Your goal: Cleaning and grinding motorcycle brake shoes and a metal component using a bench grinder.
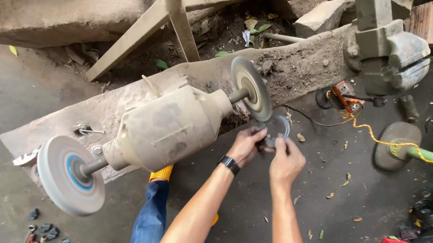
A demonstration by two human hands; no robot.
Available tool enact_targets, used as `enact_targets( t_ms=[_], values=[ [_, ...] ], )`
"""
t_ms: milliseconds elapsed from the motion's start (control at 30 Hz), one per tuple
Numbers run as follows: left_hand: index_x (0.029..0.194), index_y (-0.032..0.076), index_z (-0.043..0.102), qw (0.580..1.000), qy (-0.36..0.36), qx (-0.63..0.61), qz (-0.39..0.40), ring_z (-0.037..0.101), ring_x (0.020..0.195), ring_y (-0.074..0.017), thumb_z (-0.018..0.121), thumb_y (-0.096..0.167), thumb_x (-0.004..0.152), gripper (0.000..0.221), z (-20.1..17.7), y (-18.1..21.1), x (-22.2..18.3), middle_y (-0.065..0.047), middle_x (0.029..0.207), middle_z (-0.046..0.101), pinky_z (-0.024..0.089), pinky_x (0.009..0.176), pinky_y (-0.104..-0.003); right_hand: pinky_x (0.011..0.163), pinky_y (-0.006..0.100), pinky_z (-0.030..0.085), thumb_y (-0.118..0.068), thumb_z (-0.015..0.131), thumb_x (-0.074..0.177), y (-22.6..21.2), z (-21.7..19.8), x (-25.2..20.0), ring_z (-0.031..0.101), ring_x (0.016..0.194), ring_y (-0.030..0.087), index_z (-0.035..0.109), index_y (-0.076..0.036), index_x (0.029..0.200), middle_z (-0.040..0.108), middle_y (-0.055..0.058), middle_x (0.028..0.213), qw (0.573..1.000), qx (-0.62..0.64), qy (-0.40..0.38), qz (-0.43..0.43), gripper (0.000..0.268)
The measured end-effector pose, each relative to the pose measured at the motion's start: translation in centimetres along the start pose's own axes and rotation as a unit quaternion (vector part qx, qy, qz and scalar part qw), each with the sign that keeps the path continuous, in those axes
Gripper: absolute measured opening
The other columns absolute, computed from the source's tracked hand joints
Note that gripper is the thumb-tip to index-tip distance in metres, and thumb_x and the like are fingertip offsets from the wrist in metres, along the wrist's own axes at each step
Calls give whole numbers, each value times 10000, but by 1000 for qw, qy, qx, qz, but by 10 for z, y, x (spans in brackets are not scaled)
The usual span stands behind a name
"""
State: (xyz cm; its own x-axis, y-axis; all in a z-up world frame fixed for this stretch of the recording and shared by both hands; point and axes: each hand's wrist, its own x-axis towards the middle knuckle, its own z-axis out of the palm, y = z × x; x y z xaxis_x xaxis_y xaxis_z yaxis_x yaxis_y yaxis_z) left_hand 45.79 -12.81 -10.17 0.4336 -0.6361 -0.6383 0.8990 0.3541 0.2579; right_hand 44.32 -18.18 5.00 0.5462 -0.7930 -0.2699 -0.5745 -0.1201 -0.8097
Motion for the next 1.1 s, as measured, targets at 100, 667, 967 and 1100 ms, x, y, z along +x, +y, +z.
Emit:
enact_targets(
  t_ms=[100,667,967,1100],
  values=[
    [1059,11,612,983,-20,-184,13,683,881,-216,643,63,994,89,2,-16,24,-85,977,685,592,796,-387,659,286,565,-92,657,965,-21,9,12,693,713,121,733,66,1109,748,105,860,994,-73,-5,-85,227],
    [1119,-20,544,960,-13,-272,70,645,920,-223,621,10,1039,115,18,-29,-6,-112,1006,645,560,866,-378,629,264,582,-36,634,979,-25,0,0,670,720,82,712,93,1073,721,49,884,991,-48,-64,-104,177],
    [1276,8,551,929,166,-332,11,692,1039,-179,579,38,1031,249,-8,-34,-49,-96,1151,716,542,955,-322,622,297,543,-109,679,958,2,-4,5,670,674,115,751,108,1036,740,109,733,963,-221,-150,-48,241],
    [1259,2,643,987,135,-43,73,686,937,-133,671,103,969,308,-35,-21,-87,-61,1080,722,558,773,-292,595,282,566,-108,657,949,35,-33,-9,672,660,122,741,84,1102,726,91,792,964,-100,-234,78,259]
  ],
)
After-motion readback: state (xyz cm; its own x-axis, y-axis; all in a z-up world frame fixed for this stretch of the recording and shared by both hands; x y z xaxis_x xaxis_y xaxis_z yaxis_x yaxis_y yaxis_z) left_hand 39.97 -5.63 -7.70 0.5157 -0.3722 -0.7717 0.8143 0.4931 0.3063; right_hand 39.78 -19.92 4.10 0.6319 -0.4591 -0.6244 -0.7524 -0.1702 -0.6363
